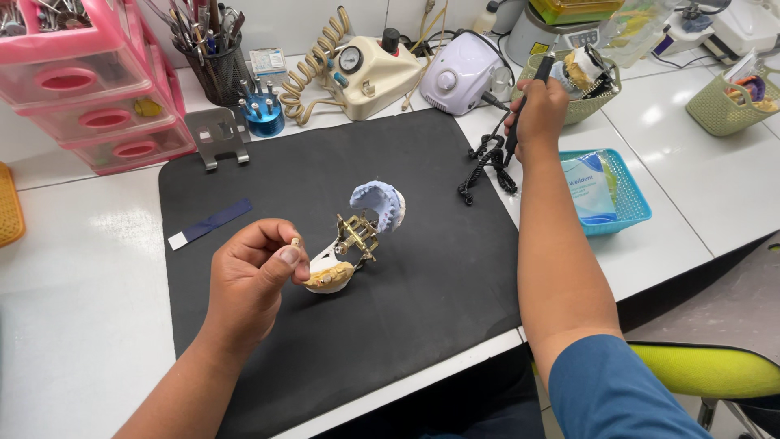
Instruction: The person works at a dental lab bench with a denture mounted on an articulator. They place red articulating paper between the teeth, close the articulator to mark contact points, then pick up a rotary handpiece and grind a denture tooth, repeatedly re-checking the bite with the paper and adjusting the tooth on the model.
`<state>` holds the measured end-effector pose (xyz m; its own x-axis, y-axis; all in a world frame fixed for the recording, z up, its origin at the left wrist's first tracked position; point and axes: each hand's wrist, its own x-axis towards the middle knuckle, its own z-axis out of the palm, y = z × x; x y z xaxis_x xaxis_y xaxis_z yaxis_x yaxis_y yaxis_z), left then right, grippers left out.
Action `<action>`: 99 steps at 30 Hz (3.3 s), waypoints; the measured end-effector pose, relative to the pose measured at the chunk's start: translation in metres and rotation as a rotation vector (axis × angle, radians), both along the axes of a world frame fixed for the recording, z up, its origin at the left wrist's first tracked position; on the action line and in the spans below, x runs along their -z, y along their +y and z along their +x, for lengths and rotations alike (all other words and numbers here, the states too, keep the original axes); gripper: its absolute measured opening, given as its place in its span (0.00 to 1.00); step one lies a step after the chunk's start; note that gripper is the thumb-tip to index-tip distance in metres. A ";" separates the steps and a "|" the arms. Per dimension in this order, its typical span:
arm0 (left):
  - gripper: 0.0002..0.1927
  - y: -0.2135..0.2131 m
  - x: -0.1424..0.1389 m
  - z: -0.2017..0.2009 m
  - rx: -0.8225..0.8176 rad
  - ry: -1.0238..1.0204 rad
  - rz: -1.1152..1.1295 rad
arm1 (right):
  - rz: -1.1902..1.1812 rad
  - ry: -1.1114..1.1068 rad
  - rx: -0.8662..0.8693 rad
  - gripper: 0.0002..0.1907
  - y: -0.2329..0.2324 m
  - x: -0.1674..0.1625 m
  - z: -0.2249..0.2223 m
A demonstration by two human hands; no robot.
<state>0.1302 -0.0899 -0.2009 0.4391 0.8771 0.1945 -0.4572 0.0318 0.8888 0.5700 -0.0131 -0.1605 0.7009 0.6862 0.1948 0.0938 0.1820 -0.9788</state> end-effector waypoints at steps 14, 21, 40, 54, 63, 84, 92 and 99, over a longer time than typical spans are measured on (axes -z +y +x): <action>0.09 -0.003 -0.001 0.001 -0.014 0.012 -0.010 | 0.002 -0.109 -0.064 0.08 -0.001 -0.001 -0.009; 0.09 -0.004 -0.001 0.001 0.007 -0.002 -0.016 | -0.055 -0.539 0.012 0.05 0.008 0.012 -0.015; 0.09 -0.006 -0.007 0.004 0.063 -0.012 -0.054 | -0.107 -0.681 -0.354 0.11 0.032 0.025 -0.024; 0.07 -0.025 -0.029 -0.004 -0.084 0.095 0.306 | 0.279 -0.651 -0.618 0.17 -0.106 -0.036 -0.176; 0.09 -0.036 -0.023 0.004 0.062 -0.151 0.056 | 0.264 -1.114 -0.520 0.20 -0.130 -0.038 -0.230; 0.11 -0.040 -0.011 0.007 0.050 -0.099 0.184 | 0.158 -1.258 -0.492 0.37 -0.129 -0.024 -0.231; 0.11 -0.039 -0.011 0.006 0.022 -0.048 0.227 | 0.141 -1.247 -0.514 0.37 -0.128 -0.023 -0.231; 0.11 -0.039 -0.010 0.007 0.047 -0.089 0.192 | 0.146 -1.252 -0.515 0.37 -0.128 -0.023 -0.231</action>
<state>0.1372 -0.1290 -0.1909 0.4520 0.7993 0.3959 -0.5362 -0.1111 0.8367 0.3386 -0.1409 -0.1373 -0.3244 0.7325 0.5985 0.7878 0.5594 -0.2577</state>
